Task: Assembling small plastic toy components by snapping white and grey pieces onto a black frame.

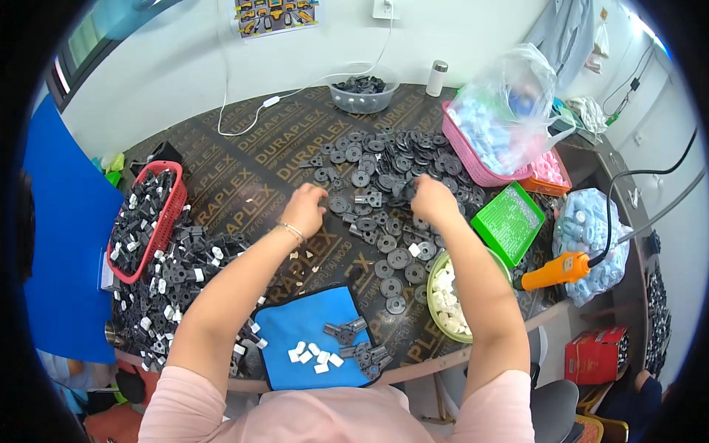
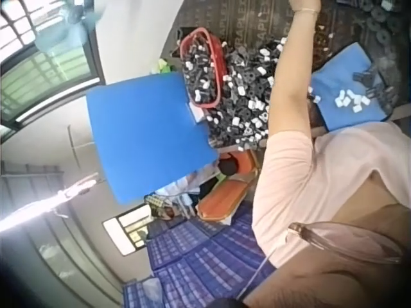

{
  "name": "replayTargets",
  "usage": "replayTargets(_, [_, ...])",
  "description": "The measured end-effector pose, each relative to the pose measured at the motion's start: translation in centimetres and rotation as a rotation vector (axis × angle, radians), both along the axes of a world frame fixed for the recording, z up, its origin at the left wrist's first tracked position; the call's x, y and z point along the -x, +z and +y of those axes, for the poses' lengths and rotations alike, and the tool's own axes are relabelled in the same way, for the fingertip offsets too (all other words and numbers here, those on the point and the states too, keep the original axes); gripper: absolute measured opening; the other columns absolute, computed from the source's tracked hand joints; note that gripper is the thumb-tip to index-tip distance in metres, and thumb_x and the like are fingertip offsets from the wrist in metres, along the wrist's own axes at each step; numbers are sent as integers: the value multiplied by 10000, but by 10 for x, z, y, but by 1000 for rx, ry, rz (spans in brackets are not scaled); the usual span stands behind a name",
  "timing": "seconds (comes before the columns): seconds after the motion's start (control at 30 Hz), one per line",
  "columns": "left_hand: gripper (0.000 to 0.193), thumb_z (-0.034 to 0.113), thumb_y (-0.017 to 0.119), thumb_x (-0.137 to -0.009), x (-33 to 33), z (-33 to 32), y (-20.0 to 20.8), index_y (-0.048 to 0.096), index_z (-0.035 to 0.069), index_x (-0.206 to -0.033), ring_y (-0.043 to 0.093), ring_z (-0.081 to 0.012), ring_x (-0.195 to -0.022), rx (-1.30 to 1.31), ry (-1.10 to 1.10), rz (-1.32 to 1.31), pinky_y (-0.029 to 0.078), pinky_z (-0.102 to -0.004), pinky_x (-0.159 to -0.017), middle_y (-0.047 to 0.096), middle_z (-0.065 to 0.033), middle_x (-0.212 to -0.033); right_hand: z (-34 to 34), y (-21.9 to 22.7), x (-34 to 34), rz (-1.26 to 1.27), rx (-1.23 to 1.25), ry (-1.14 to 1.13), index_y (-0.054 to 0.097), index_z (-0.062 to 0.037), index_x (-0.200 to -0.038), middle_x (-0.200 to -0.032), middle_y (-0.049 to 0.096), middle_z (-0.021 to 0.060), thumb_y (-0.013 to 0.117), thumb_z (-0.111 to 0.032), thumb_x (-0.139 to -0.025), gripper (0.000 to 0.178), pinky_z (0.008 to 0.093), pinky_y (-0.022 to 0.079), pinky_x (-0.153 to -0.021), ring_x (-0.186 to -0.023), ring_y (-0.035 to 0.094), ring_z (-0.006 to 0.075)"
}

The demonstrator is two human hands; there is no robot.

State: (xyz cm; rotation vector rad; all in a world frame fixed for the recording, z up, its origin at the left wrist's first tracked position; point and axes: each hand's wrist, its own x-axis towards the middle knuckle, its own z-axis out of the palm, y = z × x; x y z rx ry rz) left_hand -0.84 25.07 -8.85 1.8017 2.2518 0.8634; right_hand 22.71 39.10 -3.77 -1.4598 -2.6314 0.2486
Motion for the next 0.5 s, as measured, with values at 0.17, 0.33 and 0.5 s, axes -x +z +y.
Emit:
replayTargets(0.17, [318, 74, 504, -826, 26, 41, -6, 585, 120, -1130, 435, -285, -1209, -45, -20, 395, 395, -416, -957, 499, -82, -1270, 17, 26, 13, 950, 971, -359, 410, -47, -1281, -969, 512, 70, 420, 93, -749, 551, 313, 547, -646, -847, 647, 301])
replayTargets(0.33, [320, 101, 461, -854, 31, 74, -17, 583, 131, -1148, 371, -244, -1285, 89, -142, 643, 338, -411, -1005, 463, -78, -1332, 30, 3, 26, 1405, 1311, -110, 456, -41, -966, -910, 508, 64, 534, 112, -722, 298, 373, 525, -736, -892, 598, 259])
replayTargets(0.5, [242, 51, 494, -799, 51, 75, -2, 579, 56, -1025, 483, -329, -1144, 53, -215, 392, 410, -412, -922, 559, -154, -1163, 24, -9, 57, 346, 196, 278, 592, -31, -1021, -779, 629, 117, 750, -220, -709, 398, 360, 490, -691, -805, 631, 273])
